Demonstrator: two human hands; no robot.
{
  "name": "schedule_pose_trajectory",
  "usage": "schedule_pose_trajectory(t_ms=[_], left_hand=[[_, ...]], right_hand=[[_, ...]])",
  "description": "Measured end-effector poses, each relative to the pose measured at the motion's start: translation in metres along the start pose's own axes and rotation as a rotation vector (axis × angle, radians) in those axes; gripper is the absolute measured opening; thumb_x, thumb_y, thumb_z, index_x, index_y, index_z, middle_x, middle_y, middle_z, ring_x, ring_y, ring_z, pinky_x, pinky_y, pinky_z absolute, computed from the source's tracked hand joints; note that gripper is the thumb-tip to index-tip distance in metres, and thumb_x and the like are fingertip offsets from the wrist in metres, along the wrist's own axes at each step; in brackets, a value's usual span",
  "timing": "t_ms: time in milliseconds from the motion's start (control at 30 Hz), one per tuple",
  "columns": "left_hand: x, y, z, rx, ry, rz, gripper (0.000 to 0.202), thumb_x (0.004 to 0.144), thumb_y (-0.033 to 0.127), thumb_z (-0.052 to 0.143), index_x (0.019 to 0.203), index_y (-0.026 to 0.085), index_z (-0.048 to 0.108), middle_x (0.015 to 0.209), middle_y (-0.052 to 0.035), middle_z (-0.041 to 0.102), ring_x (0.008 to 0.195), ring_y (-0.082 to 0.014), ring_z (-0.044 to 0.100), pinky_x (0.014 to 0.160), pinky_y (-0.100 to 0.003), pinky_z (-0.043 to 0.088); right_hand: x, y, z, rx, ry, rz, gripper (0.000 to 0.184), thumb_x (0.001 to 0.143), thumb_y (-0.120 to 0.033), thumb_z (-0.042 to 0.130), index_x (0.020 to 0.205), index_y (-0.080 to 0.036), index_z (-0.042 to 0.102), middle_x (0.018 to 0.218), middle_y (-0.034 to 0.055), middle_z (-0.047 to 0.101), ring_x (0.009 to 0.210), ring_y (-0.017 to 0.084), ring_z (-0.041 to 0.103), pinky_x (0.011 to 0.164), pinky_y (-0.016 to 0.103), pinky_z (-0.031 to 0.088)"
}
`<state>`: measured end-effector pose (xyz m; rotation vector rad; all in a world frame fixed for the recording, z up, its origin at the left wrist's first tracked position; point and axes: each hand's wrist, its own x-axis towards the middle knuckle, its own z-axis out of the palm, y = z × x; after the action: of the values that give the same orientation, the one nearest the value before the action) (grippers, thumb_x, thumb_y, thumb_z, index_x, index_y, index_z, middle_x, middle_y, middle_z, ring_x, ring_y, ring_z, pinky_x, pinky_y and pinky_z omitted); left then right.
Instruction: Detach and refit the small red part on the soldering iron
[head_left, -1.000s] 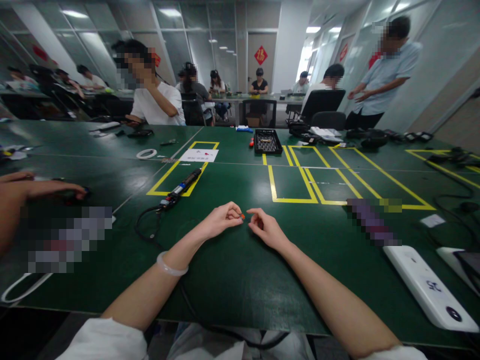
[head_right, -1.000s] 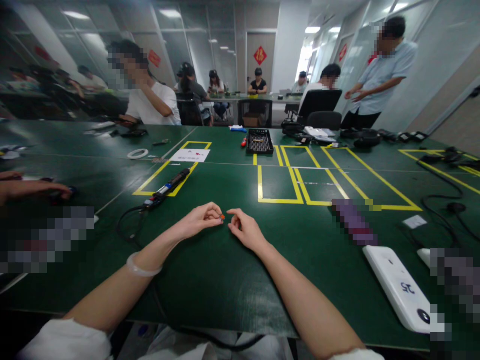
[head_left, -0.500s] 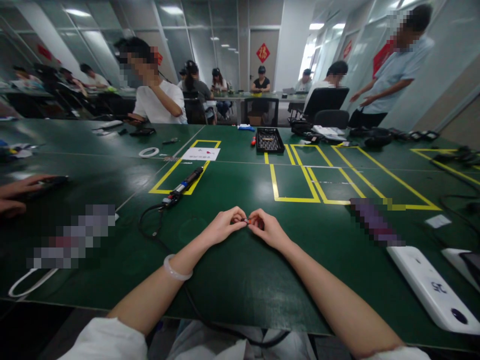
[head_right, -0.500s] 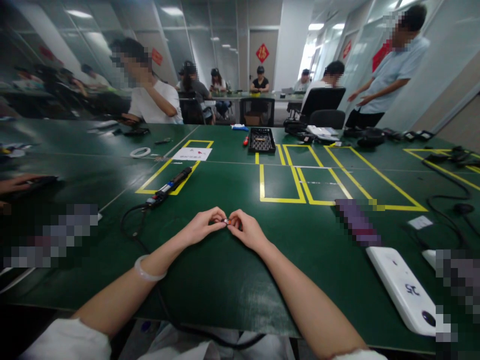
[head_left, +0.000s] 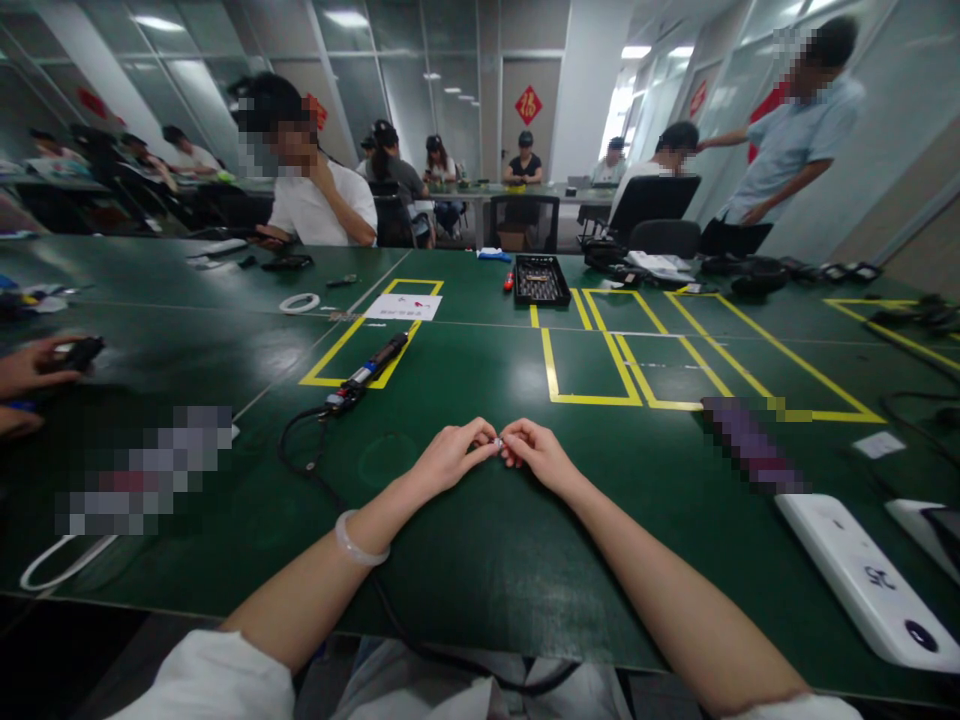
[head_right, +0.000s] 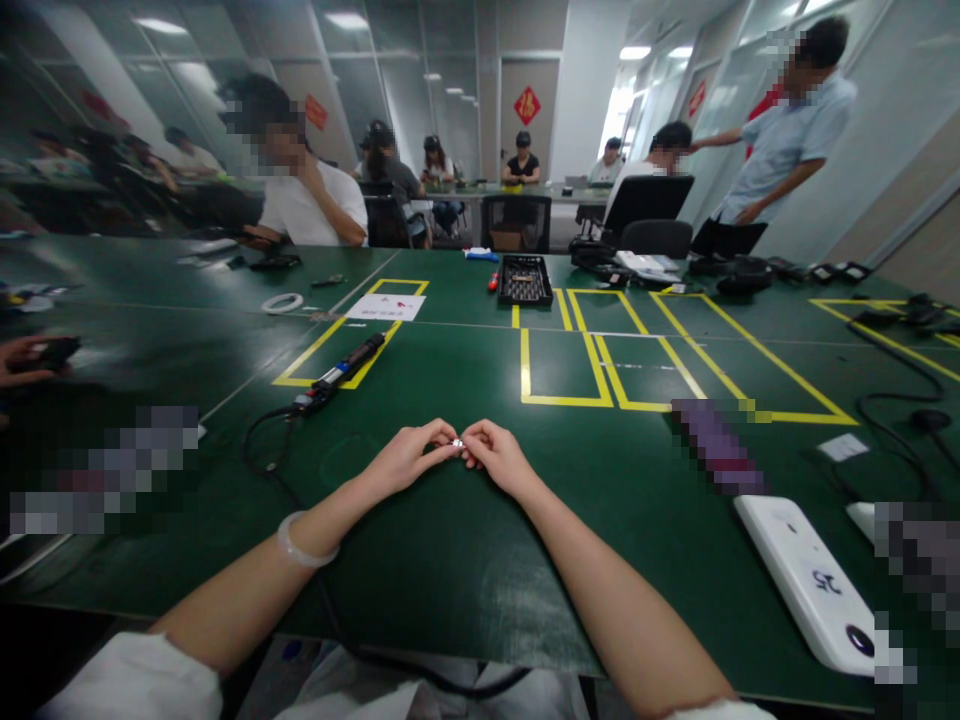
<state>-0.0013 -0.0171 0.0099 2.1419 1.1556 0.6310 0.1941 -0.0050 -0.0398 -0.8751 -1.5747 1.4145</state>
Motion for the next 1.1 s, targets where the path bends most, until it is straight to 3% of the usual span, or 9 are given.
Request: schedule_pose_trajectory(t_ms=[233,333,433,533,600,667,733,867,1100], left_hand=[[0.003,-0.005,-0.008,0.055,-0.049,0.016,0.030,0.093,0.045,0.044,0.102,0.022,0.061,0.093,-0.0010,0.070,0.086,-0.0165,0.065,0.076,-0.025,0.044],[0.006,-0.024,-0.034,0.238,0.097,-0.029,0.035,0.094,0.046,0.039,0.105,0.022,0.061,0.104,-0.0040,0.068,0.097,-0.0197,0.062,0.086,-0.029,0.044],[0.000,-0.063,-0.074,0.549,0.356,-0.190,0.041,0.092,0.046,0.042,0.115,0.017,0.059,0.119,-0.0119,0.062,0.112,-0.0273,0.055,0.098,-0.039,0.038],[-0.017,-0.108,-0.115,0.772,0.549,-0.489,0.054,0.090,0.048,0.041,0.129,0.011,0.050,0.131,-0.0205,0.053,0.117,-0.0354,0.050,0.097,-0.046,0.038],[-0.029,-0.133,-0.134,0.773,0.512,-0.672,0.064,0.088,0.055,0.040,0.132,0.009,0.047,0.131,-0.0240,0.052,0.114,-0.0387,0.052,0.088,-0.047,0.043],[-0.038,-0.150,-0.146,0.708,0.389,-0.744,0.065,0.086,0.060,0.042,0.130,0.012,0.051,0.126,-0.0220,0.058,0.108,-0.0367,0.057,0.080,-0.042,0.046],[-0.042,-0.159,-0.151,0.671,0.297,-0.716,0.062,0.084,0.060,0.046,0.127,0.017,0.055,0.120,-0.0178,0.063,0.103,-0.0331,0.060,0.076,-0.036,0.047],[-0.040,-0.160,-0.150,0.700,0.273,-0.635,0.061,0.079,0.056,0.056,0.126,0.017,0.056,0.117,-0.0150,0.066,0.100,-0.0302,0.063,0.075,-0.031,0.046],[-0.029,-0.131,-0.130,0.682,0.284,-0.602,0.057,0.078,0.053,0.058,0.121,0.016,0.060,0.109,-0.0148,0.068,0.095,-0.0314,0.064,0.074,-0.032,0.046]], right_hand=[[-0.004,-0.002,0.001,-0.115,-0.030,-0.060,0.024,0.084,-0.037,0.063,0.095,-0.017,0.055,0.080,0.0004,0.061,0.064,0.010,0.057,0.060,0.023,0.045],[-0.004,-0.002,0.000,-0.134,-0.010,-0.058,0.023,0.085,-0.035,0.062,0.097,-0.016,0.055,0.079,0.0001,0.060,0.062,0.010,0.056,0.059,0.023,0.043],[-0.004,-0.002,0.000,-0.140,-0.009,-0.050,0.024,0.085,-0.035,0.063,0.098,-0.016,0.056,0.080,0.0003,0.060,0.063,0.010,0.055,0.059,0.023,0.043],[-0.004,-0.003,0.000,-0.152,-0.019,-0.045,0.023,0.085,-0.035,0.063,0.097,-0.017,0.057,0.081,0.0005,0.061,0.065,0.010,0.055,0.061,0.023,0.043],[-0.005,-0.004,0.001,-0.158,-0.027,-0.043,0.022,0.085,-0.034,0.063,0.097,-0.016,0.057,0.081,0.0005,0.060,0.065,0.010,0.054,0.061,0.022,0.043],[-0.005,-0.006,0.002,-0.160,-0.031,-0.043,0.021,0.085,-0.033,0.062,0.097,-0.016,0.058,0.081,0.0004,0.060,0.065,0.010,0.053,0.060,0.022,0.042],[-0.006,-0.009,0.003,-0.168,-0.030,-0.047,0.021,0.085,-0.034,0.062,0.097,-0.016,0.058,0.080,0.0002,0.060,0.065,0.010,0.052,0.060,0.022,0.041],[-0.006,-0.012,0.004,-0.244,-0.006,-0.073,0.021,0.083,-0.034,0.064,0.095,-0.017,0.060,0.074,-0.0018,0.057,0.062,0.010,0.049,0.059,0.022,0.040],[-0.003,-0.005,0.004,-0.272,0.028,-0.049,0.020,0.082,-0.033,0.064,0.092,-0.017,0.059,0.067,-0.0038,0.052,0.058,0.010,0.046,0.055,0.022,0.037]])
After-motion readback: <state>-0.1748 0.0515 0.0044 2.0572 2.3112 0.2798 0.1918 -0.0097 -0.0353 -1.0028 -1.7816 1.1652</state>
